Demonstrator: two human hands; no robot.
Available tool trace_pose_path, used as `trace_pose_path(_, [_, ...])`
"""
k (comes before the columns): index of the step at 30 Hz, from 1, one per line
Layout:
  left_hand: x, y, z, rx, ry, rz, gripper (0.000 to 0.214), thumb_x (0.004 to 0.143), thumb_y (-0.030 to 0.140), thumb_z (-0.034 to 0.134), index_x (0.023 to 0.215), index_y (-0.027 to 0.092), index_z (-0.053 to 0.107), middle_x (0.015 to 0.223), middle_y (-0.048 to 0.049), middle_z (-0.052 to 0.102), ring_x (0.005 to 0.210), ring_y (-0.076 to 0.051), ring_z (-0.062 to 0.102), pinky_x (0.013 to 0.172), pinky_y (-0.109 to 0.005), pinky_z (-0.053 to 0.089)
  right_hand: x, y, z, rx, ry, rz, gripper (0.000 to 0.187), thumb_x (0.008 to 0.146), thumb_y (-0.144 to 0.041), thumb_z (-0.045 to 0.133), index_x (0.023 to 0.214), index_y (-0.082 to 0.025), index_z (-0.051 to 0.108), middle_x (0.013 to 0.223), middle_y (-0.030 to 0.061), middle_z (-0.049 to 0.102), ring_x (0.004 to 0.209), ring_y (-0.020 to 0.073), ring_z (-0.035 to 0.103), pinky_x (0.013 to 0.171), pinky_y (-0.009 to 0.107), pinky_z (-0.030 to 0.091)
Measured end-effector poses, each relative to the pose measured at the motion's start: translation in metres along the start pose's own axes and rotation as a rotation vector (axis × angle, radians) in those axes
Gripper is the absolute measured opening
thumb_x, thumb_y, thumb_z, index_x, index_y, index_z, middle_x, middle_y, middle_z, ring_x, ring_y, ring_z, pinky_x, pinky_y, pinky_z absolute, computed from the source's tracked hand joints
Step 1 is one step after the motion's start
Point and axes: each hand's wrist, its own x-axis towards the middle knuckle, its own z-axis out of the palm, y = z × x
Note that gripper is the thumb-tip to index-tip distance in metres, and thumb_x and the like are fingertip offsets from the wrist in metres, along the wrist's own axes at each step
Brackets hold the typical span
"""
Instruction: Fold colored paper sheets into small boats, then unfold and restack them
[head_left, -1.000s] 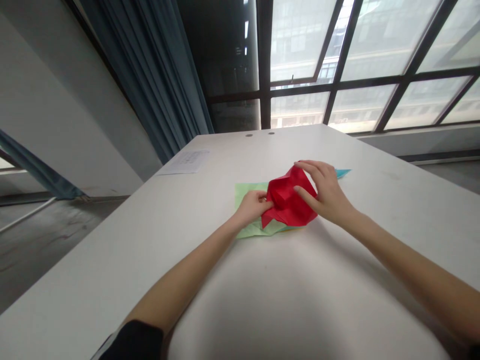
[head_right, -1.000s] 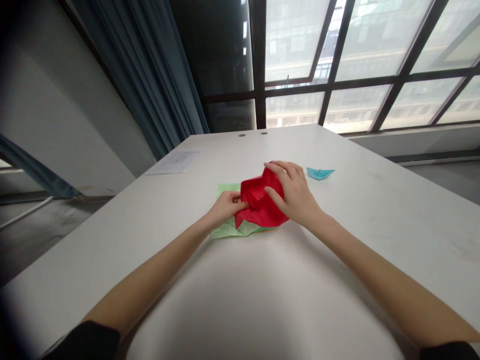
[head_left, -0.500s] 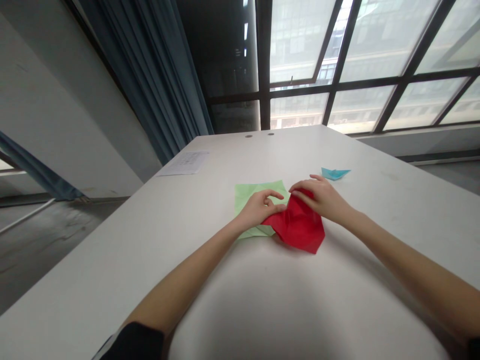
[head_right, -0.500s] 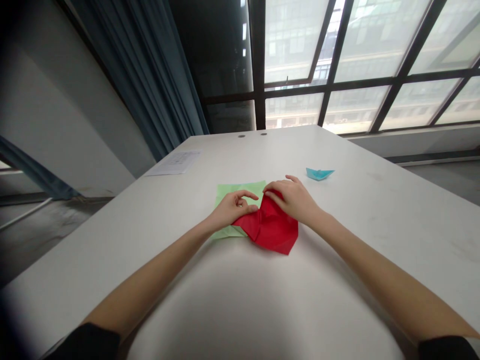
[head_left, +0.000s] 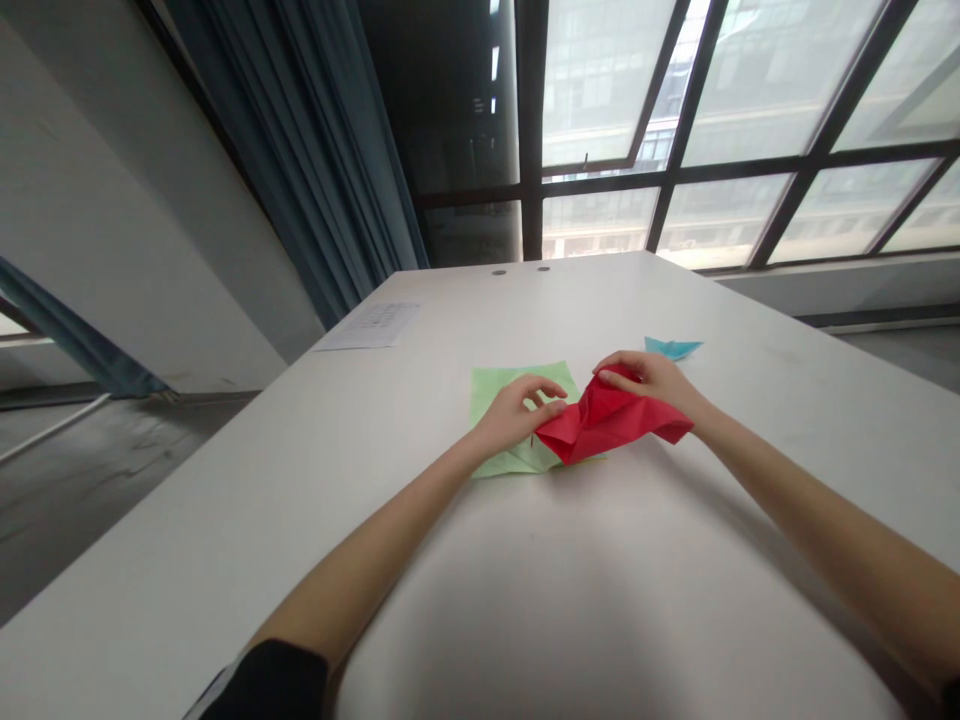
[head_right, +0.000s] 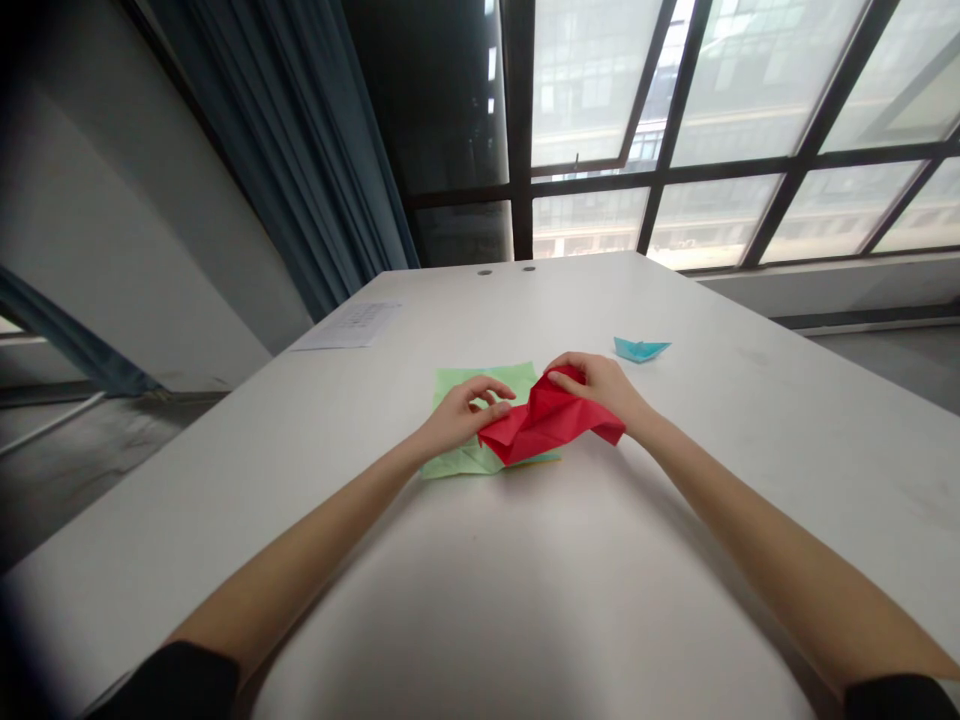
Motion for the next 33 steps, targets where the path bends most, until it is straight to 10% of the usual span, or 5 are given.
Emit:
trace_pose_path(7, [-0.007, 0.009, -0.006, 0.363, -0.081, 0.354, 0.032, 0.07, 0.046, 0.062, 0.085, 0.018, 0.065, 0.096, -0.0089, 0.058, 0.091, -0.02, 0.052, 0.086, -0.036, 0.039, -0.003, -0.009, -0.001, -0.132, 0.049, 0.032, 0.022, 0.08, -0.03, 0.045, 0.085, -0.021, 0.064, 0.086, 0.0025, 0.068, 0.078, 0.018, 0.06, 0.072, 0.03, 0.044])
trace_pose_path(23, [-0.005, 0.003, -0.004, 0.344, -0.142, 0.21, 0.021, 0.081, 0.03, 0.048, 0.076, 0.017, 0.062, 0.075, -0.0038, 0.062, 0.071, -0.014, 0.054, 0.069, -0.024, 0.04, -0.003, -0.004, -0.002, -0.137, 0.121, 0.006, 0.02, 0.081, -0.031, 0.047, 0.086, -0.02, 0.062, 0.085, 0.0037, 0.068, 0.077, 0.0196, 0.06, 0.071, 0.033, 0.045])
trace_pose_path(29, [-0.004, 0.007, -0.004, 0.418, 0.034, 0.126, 0.022, 0.081, 0.031, 0.045, 0.076, 0.017, 0.061, 0.072, -0.0032, 0.062, 0.065, -0.013, 0.052, 0.062, -0.024, 0.039, -0.008, -0.026, -0.009, -0.137, 0.239, -0.138, 0.028, 0.086, -0.035, 0.041, 0.092, -0.02, 0.065, 0.101, 0.0073, 0.064, 0.095, 0.0215, 0.056, 0.083, 0.036, 0.043])
trace_pose_path(33, [-0.004, 0.01, -0.004, 0.39, 0.193, 0.097, 0.022, 0.082, 0.032, 0.045, 0.076, 0.017, 0.061, 0.069, -0.0021, 0.061, 0.062, -0.012, 0.05, 0.06, -0.023, 0.038, -0.014, -0.042, -0.015, -0.141, 0.038, -0.271, 0.032, 0.084, -0.041, 0.045, 0.1, -0.02, 0.061, 0.1, 0.0073, 0.064, 0.092, 0.0223, 0.058, 0.081, 0.036, 0.044])
